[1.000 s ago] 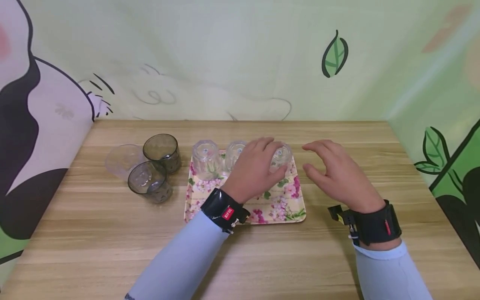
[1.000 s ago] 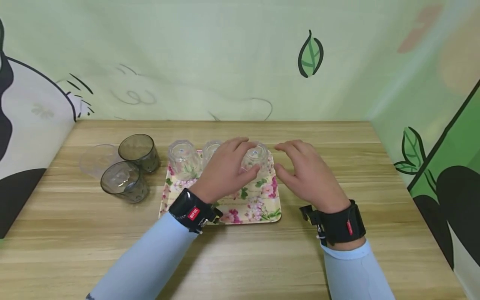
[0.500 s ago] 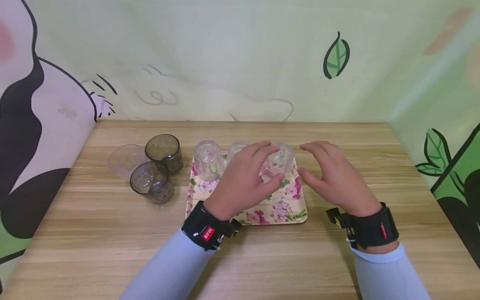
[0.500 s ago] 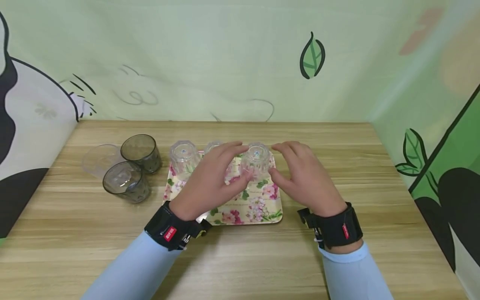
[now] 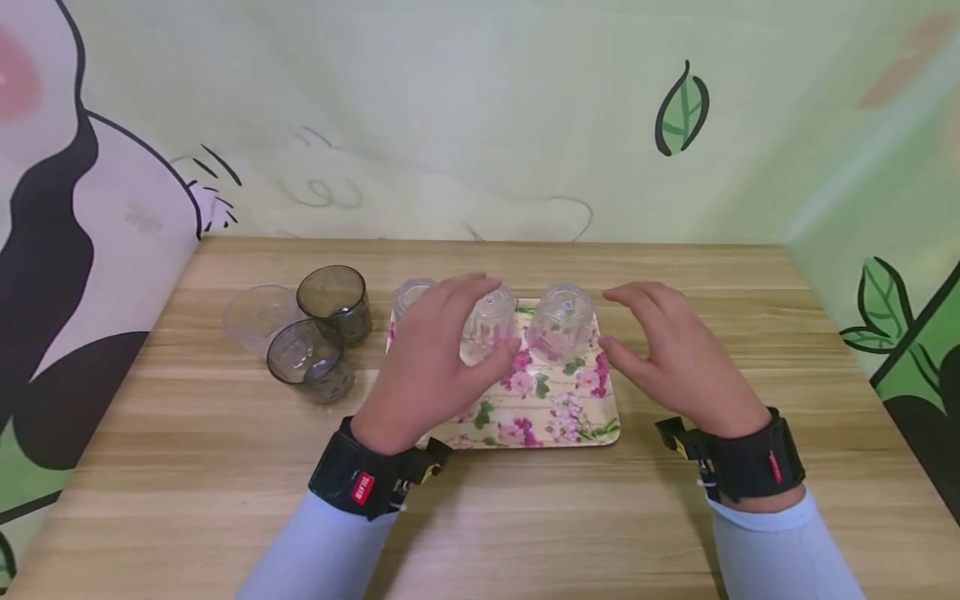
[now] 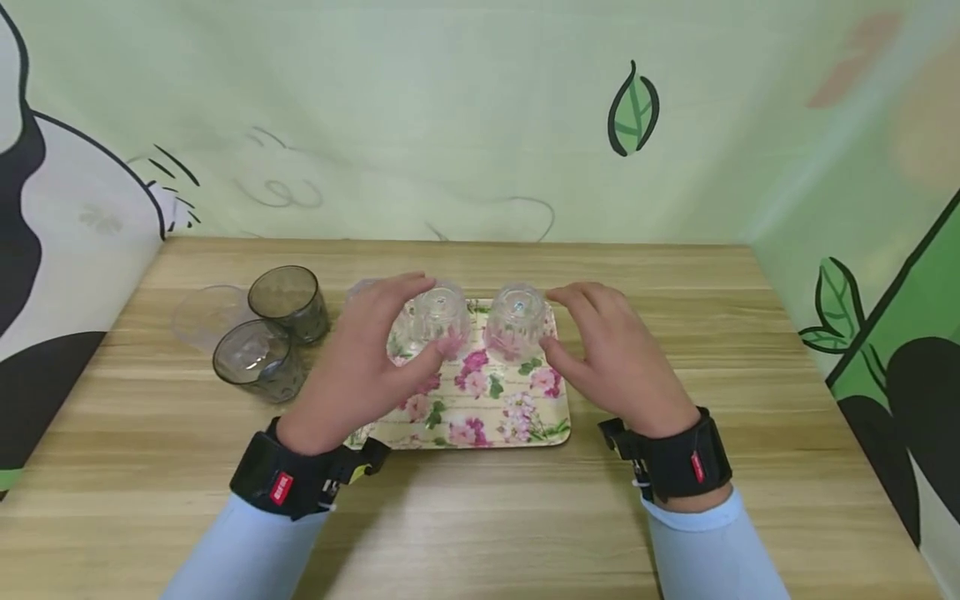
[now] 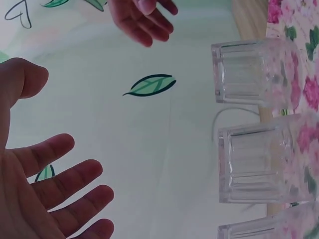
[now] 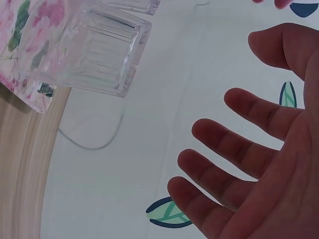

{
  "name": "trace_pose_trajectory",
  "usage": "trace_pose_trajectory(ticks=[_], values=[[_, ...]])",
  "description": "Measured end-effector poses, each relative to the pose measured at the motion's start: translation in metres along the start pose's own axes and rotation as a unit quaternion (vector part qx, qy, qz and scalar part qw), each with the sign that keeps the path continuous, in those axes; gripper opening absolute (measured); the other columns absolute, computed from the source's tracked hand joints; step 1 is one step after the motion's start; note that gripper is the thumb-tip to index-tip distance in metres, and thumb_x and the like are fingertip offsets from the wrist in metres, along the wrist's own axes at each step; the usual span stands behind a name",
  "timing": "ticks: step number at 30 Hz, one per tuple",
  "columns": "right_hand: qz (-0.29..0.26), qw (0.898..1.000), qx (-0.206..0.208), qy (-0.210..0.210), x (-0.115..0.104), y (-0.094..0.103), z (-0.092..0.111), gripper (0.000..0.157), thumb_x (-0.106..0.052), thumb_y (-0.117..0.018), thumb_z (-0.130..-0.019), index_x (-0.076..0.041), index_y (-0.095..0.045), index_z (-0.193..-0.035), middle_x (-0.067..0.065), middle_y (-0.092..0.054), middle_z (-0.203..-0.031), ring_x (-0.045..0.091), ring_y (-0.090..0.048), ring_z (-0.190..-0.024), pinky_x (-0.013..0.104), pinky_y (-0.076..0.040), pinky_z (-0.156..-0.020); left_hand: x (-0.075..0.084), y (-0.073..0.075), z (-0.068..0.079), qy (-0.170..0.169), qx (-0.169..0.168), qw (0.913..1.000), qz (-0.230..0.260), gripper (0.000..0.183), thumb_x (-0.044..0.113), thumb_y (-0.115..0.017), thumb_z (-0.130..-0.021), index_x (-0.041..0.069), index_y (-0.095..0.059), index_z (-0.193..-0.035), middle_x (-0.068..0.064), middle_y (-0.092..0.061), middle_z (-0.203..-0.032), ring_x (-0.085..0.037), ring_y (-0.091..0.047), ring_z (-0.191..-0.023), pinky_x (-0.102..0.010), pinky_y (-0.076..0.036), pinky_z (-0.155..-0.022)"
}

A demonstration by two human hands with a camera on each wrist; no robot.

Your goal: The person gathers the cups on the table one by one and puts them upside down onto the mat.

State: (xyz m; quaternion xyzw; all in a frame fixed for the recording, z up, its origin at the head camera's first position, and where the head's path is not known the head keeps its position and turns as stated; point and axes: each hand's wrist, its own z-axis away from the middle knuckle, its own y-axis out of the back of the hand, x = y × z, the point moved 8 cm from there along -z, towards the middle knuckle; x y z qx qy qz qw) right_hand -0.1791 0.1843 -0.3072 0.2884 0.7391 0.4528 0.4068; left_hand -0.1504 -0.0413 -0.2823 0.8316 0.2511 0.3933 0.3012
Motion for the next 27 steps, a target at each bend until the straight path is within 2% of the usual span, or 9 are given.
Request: trace_pose_trajectory(ticks=[10, 16, 27], values=[[-0.001, 1.000, 0.005, -0.004, -0.005, 0.003, 0.000, 0.053, -0.026, -0.068, -0.094, -0.004, -0.052, -0.139, 0.024, -0.056, -0.140, 0.041, -0.048, -0.132, 0.067, -0.046, -0.108, -0.009, 0.010, 0.001, 0.024, 0.003, 0.9996, -0.013, 0.058, 0.039, -0.067, -0.091, 0.011, -0.055, -0.140, -0.015, -0.062, -0.143, -0.029, -0.053, -0.133, -0.054, -0.047, -0.112], [-0.011, 1.000, 0.021, 0.016, -0.015, 0.006, -0.003, 0.052, -0.026, -0.069, -0.093, -0.003, -0.053, -0.138, 0.023, -0.057, -0.139, 0.040, -0.048, -0.132, 0.064, -0.045, -0.110, -0.009, 0.012, 0.001, 0.017, 0.011, 0.9997, -0.017, 0.057, 0.039, -0.067, -0.091, 0.010, -0.056, -0.139, -0.015, -0.063, -0.142, -0.029, -0.054, -0.133, -0.054, -0.047, -0.112], [-0.020, 0.999, 0.024, 0.008, -0.026, 0.006, -0.008, 0.053, -0.025, -0.069, -0.093, -0.004, -0.052, -0.139, 0.023, -0.057, -0.140, 0.038, -0.047, -0.134, 0.065, -0.045, -0.111, -0.008, 0.010, 0.001, 0.019, 0.005, 0.9996, -0.020, 0.056, 0.039, -0.066, -0.091, 0.012, -0.056, -0.139, -0.013, -0.063, -0.142, -0.028, -0.054, -0.133, -0.053, -0.048, -0.112]])
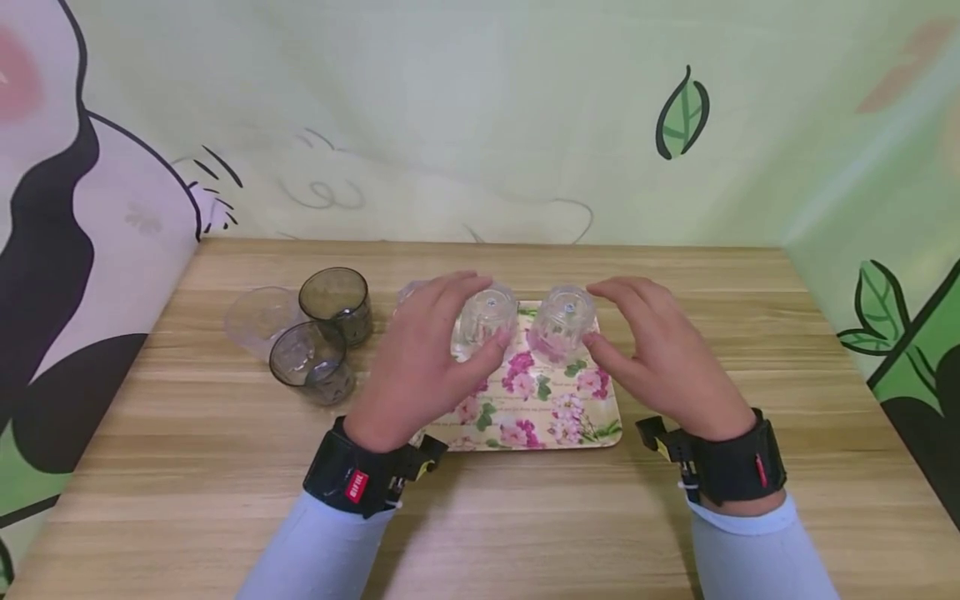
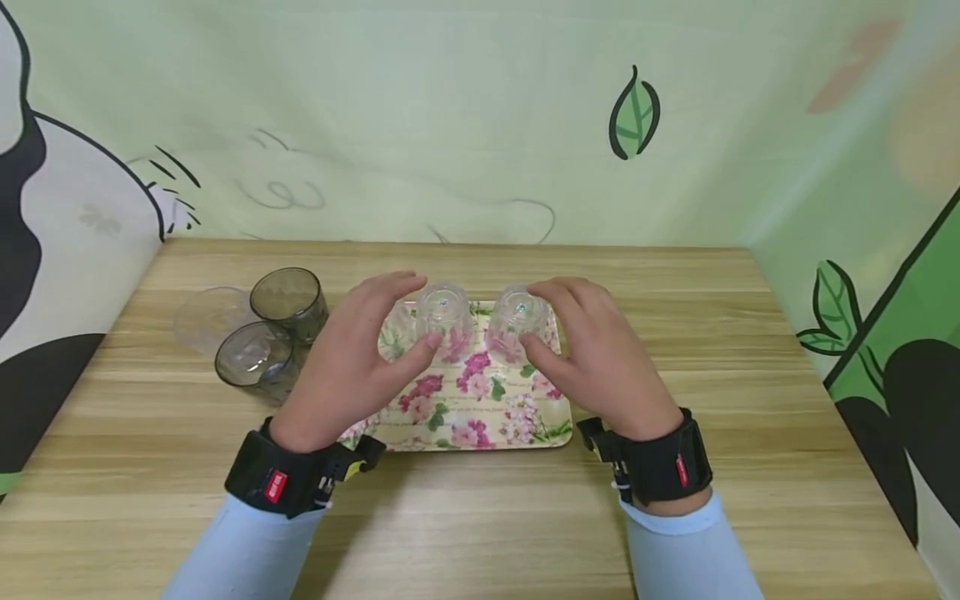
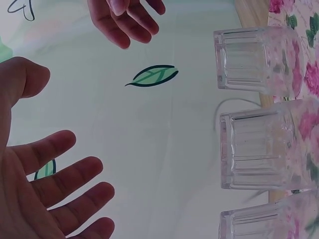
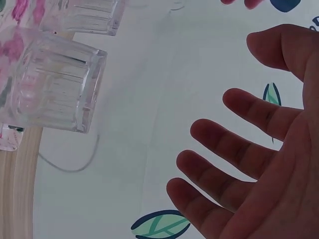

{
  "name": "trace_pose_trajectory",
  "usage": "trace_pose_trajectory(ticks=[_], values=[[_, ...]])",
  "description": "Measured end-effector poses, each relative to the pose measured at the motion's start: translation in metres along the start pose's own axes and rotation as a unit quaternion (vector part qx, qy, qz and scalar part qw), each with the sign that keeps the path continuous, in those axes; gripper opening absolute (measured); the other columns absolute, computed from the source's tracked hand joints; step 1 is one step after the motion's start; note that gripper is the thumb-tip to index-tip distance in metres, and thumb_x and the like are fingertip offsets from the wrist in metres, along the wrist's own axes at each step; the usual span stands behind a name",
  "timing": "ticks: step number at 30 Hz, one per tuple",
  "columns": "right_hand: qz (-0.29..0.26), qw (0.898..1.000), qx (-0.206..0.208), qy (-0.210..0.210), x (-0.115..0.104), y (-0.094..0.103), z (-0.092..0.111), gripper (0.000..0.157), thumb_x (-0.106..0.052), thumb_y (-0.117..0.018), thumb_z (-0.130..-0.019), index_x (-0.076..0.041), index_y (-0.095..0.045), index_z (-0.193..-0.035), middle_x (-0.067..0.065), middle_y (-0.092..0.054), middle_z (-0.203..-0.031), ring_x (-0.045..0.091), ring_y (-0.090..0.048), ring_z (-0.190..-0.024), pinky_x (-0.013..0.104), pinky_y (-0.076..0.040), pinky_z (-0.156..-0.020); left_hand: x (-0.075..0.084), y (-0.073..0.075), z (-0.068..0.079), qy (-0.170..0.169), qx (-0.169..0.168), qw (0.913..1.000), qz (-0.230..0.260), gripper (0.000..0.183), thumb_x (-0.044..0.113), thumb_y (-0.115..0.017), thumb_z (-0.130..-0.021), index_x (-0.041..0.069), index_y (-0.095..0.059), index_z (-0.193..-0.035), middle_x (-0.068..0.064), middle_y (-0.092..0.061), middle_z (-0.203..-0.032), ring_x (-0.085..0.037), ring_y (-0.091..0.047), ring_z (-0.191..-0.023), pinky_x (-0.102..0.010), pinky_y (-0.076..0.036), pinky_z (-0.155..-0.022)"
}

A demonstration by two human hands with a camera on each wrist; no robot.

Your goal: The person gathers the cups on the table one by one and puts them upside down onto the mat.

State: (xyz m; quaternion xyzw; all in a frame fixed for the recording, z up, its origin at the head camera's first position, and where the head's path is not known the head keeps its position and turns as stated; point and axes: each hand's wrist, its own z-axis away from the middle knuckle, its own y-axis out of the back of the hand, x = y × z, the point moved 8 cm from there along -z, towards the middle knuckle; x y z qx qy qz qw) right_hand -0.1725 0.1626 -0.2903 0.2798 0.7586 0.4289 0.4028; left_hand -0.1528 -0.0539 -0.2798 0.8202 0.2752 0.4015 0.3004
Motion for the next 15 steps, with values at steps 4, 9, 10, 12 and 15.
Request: trace_pose_trajectory(ticks=[4, 9, 10, 12, 15], values=[[-0.001, 1.000, -0.002, 0.005, -0.0007, -0.0016, 0.0000, 0.053, -0.026, -0.069, -0.093, -0.004, -0.053, -0.138, 0.022, -0.057, -0.140, 0.038, -0.048, -0.133, 0.064, -0.046, -0.111, 0.0006, 0.0001, 0.0003, 0.002, -0.004, 1.0000, 0.005, 0.057, 0.039, -0.066, -0.091, 0.011, -0.056, -0.139, -0.015, -0.062, -0.142, -0.029, -0.053, -0.134, -0.054, -0.047, -0.113], [-0.001, 1.000, -0.006, 0.010, 0.0005, -0.0043, 0.0012, 0.053, -0.027, -0.069, -0.092, -0.004, -0.053, -0.137, 0.022, -0.058, -0.138, 0.038, -0.049, -0.132, 0.064, -0.046, -0.110, -0.0004, -0.0002, 0.0015, 0.009, -0.013, 0.9998, 0.008, 0.058, 0.041, -0.066, -0.092, 0.010, -0.056, -0.140, -0.016, -0.060, -0.144, -0.031, -0.052, -0.135, -0.055, -0.046, -0.113], [-0.002, 1.000, -0.006, 0.011, 0.0006, -0.0045, 0.0014, 0.053, -0.027, -0.069, -0.092, -0.004, -0.054, -0.137, 0.022, -0.058, -0.138, 0.038, -0.049, -0.132, 0.064, -0.047, -0.109, -0.0006, -0.0004, 0.0015, 0.009, -0.014, 0.9998, 0.007, 0.058, 0.041, -0.066, -0.092, 0.010, -0.056, -0.140, -0.016, -0.061, -0.144, -0.031, -0.052, -0.135, -0.056, -0.046, -0.113], [-0.002, 1.000, -0.008, 0.012, 0.0008, -0.0057, 0.0014, 0.053, -0.027, -0.069, -0.092, -0.004, -0.054, -0.137, 0.022, -0.058, -0.138, 0.038, -0.049, -0.131, 0.064, -0.047, -0.109, -0.0014, -0.0013, 0.0013, 0.009, -0.016, 0.9998, 0.004, 0.057, 0.041, -0.066, -0.092, 0.010, -0.056, -0.140, -0.016, -0.061, -0.143, -0.031, -0.052, -0.134, -0.055, -0.046, -0.113], [0.000, 1.000, -0.014, 0.014, 0.0005, -0.0077, 0.0012, 0.053, -0.027, -0.069, -0.093, -0.004, -0.053, -0.138, 0.022, -0.057, -0.139, 0.038, -0.048, -0.132, 0.064, -0.047, -0.109, -0.0024, -0.0043, 0.0005, 0.009, -0.023, 0.9996, -0.010, 0.056, 0.042, -0.064, -0.093, 0.011, -0.057, -0.139, -0.016, -0.062, -0.143, -0.030, -0.054, -0.134, -0.055, -0.048, -0.112]])
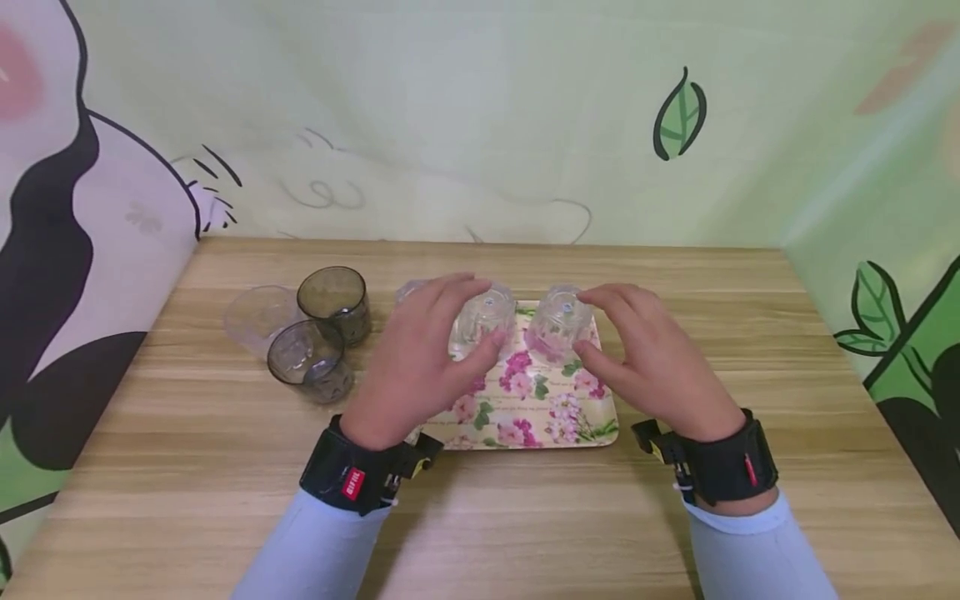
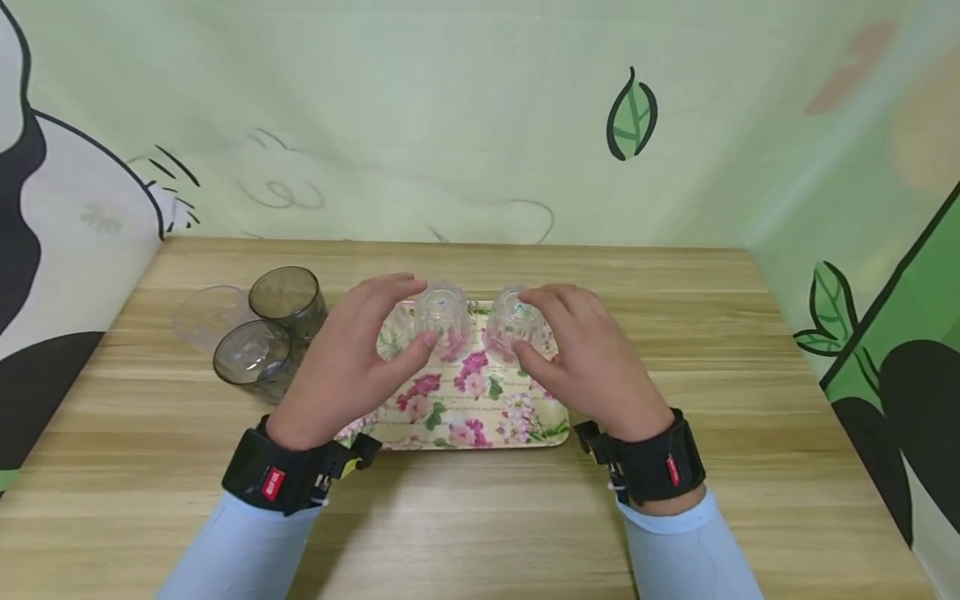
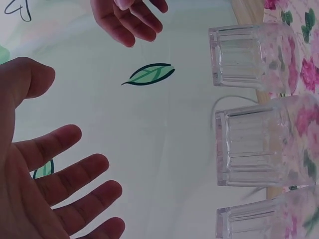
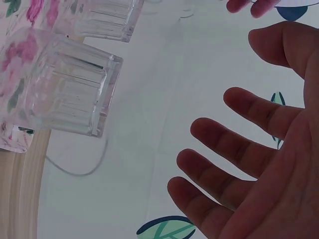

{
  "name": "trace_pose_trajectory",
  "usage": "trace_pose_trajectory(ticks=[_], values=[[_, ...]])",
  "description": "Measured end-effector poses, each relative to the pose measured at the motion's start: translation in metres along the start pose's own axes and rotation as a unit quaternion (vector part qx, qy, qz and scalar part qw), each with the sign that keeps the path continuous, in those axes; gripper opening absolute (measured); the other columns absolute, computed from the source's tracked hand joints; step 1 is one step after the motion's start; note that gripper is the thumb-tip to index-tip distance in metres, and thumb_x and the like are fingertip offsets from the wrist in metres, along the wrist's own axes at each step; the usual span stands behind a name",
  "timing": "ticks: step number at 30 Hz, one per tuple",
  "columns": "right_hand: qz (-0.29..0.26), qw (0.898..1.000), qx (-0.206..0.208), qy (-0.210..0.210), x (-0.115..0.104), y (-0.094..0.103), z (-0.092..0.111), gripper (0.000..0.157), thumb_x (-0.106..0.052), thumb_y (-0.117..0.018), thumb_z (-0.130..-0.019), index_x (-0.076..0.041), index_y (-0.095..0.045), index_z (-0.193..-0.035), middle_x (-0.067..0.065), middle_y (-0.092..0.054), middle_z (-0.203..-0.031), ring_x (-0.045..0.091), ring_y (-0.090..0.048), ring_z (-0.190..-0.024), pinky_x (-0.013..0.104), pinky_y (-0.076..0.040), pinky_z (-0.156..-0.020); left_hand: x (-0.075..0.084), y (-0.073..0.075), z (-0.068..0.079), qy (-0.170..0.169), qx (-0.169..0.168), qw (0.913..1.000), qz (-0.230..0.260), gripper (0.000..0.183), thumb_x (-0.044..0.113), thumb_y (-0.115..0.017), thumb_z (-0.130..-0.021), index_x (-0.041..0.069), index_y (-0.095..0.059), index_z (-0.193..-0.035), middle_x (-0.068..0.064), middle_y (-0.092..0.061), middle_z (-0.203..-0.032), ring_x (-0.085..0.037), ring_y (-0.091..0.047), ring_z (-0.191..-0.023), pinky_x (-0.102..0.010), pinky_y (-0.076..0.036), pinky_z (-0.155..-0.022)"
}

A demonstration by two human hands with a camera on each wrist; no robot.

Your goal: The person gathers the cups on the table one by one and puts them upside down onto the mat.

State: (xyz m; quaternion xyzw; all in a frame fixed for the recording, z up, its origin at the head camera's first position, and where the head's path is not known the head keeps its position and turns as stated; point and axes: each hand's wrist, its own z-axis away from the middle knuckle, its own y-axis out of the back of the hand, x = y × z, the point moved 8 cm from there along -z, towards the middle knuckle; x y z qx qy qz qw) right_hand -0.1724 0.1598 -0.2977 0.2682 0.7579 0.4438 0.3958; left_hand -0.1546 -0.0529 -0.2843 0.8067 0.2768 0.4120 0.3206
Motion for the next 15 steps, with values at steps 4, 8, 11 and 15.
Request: trace_pose_trajectory(ticks=[4, 8, 11, 15], values=[[0.000, 1.000, 0.000, 0.004, -0.001, -0.001, -0.001, 0.053, -0.027, -0.069, -0.092, -0.004, -0.053, -0.138, 0.022, -0.057, -0.138, 0.039, -0.048, -0.132, 0.064, -0.046, -0.110, -0.002, -0.004, 0.000, 0.008, -0.015, 0.9996, -0.022, 0.056, 0.044, -0.061, -0.095, 0.012, -0.057, -0.139, -0.016, -0.061, -0.143, -0.031, -0.054, -0.133, -0.056, -0.050, -0.110], [-0.003, 1.000, 0.001, 0.004, 0.000, -0.001, 0.000, 0.053, -0.027, -0.069, -0.092, -0.005, -0.053, -0.138, 0.022, -0.057, -0.139, 0.038, -0.048, -0.132, 0.063, -0.046, -0.110, -0.006, -0.007, 0.001, 0.023, -0.028, 0.9988, -0.033, 0.056, 0.043, -0.062, -0.095, 0.010, -0.057, -0.139, -0.020, -0.060, -0.143, -0.035, -0.054, -0.132, -0.059, -0.048, -0.110], [-0.006, 1.000, -0.002, 0.003, 0.000, -0.002, 0.000, 0.054, -0.028, -0.069, -0.092, -0.004, -0.053, -0.138, 0.022, -0.057, -0.139, 0.039, -0.047, -0.132, 0.064, -0.046, -0.110, -0.009, -0.004, 0.003, 0.029, -0.026, 0.9984, -0.041, 0.053, 0.039, -0.063, -0.094, 0.008, -0.059, -0.137, -0.021, -0.061, -0.141, -0.037, -0.054, -0.131, -0.059, -0.049, -0.109], [-0.009, 1.000, -0.002, 0.010, -0.001, -0.002, 0.000, 0.053, -0.027, -0.069, -0.092, -0.004, -0.053, -0.138, 0.022, -0.057, -0.138, 0.039, -0.048, -0.132, 0.064, -0.046, -0.110, -0.013, 0.011, 0.006, 0.030, 0.005, 0.9982, -0.051, 0.051, 0.037, -0.065, -0.093, 0.006, -0.062, -0.132, -0.022, -0.064, -0.137, -0.037, -0.056, -0.128, -0.059, -0.051, -0.107]])
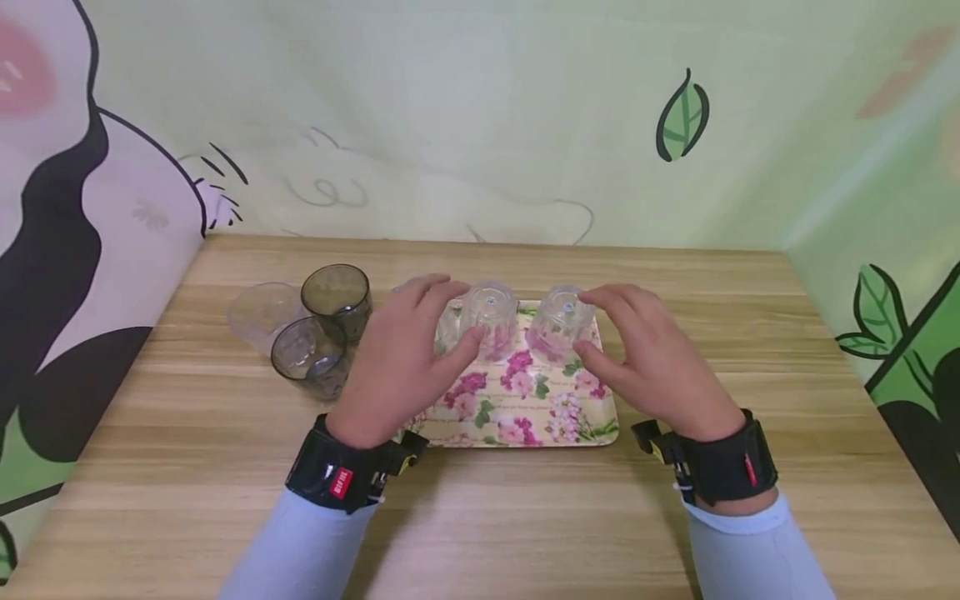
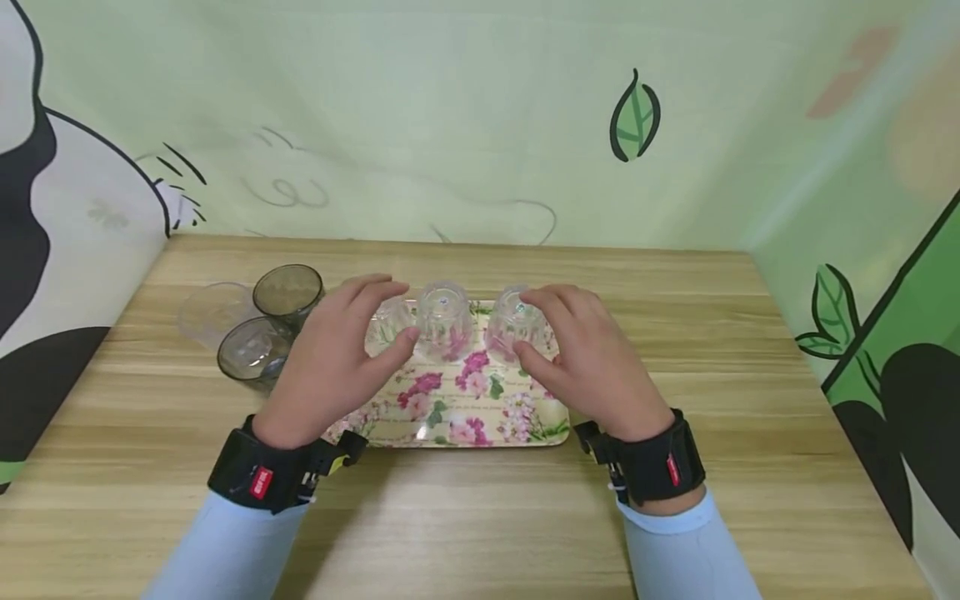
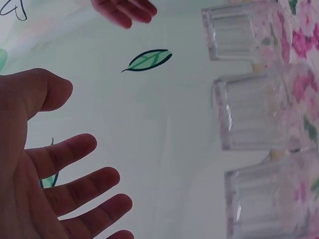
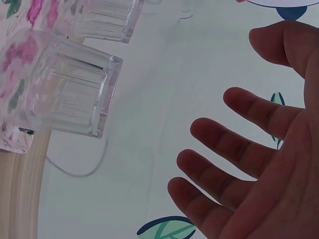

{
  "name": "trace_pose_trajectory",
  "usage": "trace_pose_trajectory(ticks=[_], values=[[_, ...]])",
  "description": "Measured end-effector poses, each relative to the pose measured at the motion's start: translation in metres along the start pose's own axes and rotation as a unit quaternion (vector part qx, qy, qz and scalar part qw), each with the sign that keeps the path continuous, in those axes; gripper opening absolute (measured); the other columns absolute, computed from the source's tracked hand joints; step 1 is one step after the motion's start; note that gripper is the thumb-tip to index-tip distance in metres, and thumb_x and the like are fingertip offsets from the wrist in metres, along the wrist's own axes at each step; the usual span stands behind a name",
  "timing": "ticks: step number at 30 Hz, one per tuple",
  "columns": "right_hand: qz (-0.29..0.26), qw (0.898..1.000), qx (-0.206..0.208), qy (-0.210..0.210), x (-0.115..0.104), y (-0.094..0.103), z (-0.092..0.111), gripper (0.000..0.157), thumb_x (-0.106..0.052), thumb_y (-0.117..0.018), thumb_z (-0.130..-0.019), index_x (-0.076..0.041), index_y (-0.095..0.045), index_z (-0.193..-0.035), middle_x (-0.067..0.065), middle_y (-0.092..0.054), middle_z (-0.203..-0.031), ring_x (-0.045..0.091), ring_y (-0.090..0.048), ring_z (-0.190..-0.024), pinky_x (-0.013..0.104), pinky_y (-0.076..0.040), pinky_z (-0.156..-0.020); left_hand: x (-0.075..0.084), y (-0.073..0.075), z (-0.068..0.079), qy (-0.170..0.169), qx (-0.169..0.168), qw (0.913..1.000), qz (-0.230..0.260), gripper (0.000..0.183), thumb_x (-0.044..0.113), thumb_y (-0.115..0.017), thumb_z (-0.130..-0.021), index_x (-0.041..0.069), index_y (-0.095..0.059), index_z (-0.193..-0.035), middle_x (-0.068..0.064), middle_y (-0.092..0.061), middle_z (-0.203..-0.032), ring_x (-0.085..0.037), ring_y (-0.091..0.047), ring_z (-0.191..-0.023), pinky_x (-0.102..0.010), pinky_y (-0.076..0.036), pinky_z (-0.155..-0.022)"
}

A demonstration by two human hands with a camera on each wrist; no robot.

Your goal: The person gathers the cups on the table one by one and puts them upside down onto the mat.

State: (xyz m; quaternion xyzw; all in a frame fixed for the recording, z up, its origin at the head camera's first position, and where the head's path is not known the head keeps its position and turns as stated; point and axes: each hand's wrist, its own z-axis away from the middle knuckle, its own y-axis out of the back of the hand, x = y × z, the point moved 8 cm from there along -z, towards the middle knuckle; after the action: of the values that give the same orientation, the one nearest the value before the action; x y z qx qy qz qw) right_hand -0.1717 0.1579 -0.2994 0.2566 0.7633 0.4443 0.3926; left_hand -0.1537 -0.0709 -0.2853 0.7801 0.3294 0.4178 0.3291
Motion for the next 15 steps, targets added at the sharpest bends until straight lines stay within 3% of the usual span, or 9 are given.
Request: trace_pose_trajectory(ticks=[6, 15], values=[[-0.001, 1.000, -0.001, 0.004, 0.000, -0.001, 0.000, 0.052, -0.026, -0.069, -0.093, -0.003, -0.053, -0.137, 0.023, -0.057, -0.137, 0.040, -0.048, -0.131, 0.064, -0.046, -0.109, -0.018, 0.020, 0.006, 0.011, 0.026, 0.9992, -0.027, 0.049, 0.038, -0.064, -0.093, 0.004, -0.064, -0.129, -0.023, -0.066, -0.132, -0.041, -0.058, -0.124, -0.063, -0.049, -0.105], [0.001, 1.000, 0.003, 0.007, 0.001, -0.002, -0.001, 0.051, -0.026, -0.070, -0.092, -0.005, -0.055, -0.136, 0.023, -0.059, -0.135, 0.039, -0.051, -0.129, 0.064, -0.047, -0.108, -0.071, 0.024, 0.024, 0.103, -0.021, 0.9907, -0.087, 0.058, 0.040, -0.063, -0.093, -0.001, -0.058, -0.133, -0.031, -0.061, -0.136, -0.049, -0.053, -0.126, -0.069, -0.047, -0.103]])
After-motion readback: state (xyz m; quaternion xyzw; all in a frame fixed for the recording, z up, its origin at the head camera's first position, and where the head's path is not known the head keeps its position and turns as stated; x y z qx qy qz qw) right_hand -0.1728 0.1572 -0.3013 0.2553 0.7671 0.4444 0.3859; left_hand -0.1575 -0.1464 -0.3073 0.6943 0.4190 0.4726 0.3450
